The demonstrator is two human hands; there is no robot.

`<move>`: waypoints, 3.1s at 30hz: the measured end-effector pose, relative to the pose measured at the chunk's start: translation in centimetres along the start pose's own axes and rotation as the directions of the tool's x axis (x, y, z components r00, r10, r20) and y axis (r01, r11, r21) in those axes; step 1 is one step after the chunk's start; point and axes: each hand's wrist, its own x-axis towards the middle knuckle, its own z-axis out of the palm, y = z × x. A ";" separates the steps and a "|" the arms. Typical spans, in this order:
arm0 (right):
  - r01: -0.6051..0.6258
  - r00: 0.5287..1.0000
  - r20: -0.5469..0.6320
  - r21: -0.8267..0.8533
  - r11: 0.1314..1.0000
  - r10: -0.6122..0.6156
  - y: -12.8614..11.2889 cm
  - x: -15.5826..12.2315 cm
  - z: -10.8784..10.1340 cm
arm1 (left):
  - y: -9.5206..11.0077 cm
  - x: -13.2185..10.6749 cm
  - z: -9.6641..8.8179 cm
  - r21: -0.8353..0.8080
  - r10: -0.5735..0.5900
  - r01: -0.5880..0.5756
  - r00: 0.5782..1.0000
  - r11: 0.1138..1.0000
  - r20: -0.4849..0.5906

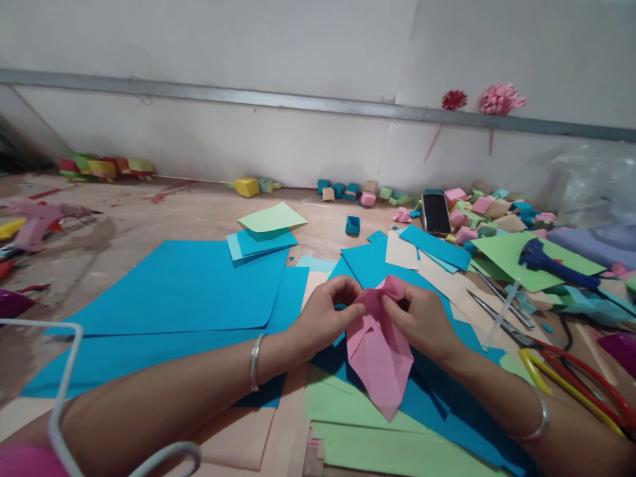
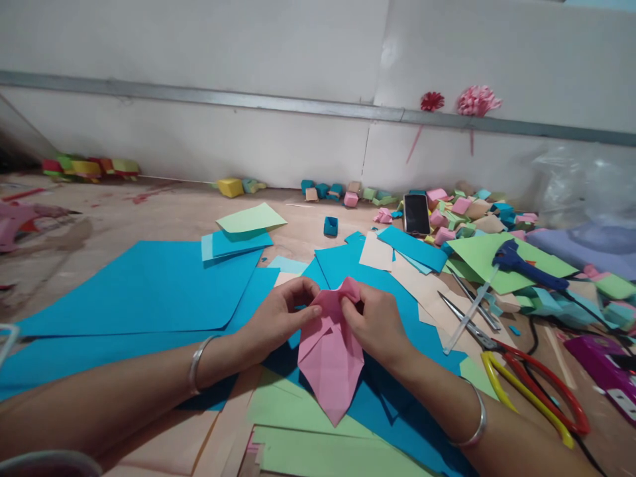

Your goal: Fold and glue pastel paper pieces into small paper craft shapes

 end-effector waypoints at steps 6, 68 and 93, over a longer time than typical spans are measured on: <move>-0.070 0.996 -0.051 -0.016 0.997 0.069 -0.1 0.2 -0.2 | -0.5 0.1 0.1 -0.012 -0.065 0.065 0.998 0.998 -0.026; 0.138 0.990 0.006 0.080 0.987 -0.139 -0.4 -0.4 -0.6 | -1.1 0.5 -0.2 -0.233 -0.090 0.078 0.995 0.969 -0.040; 0.497 0.866 -0.028 -0.060 0.866 -0.499 -0.5 0.3 -2.2 | -1.2 0.7 -0.5 -0.249 -0.142 0.155 0.987 0.956 0.071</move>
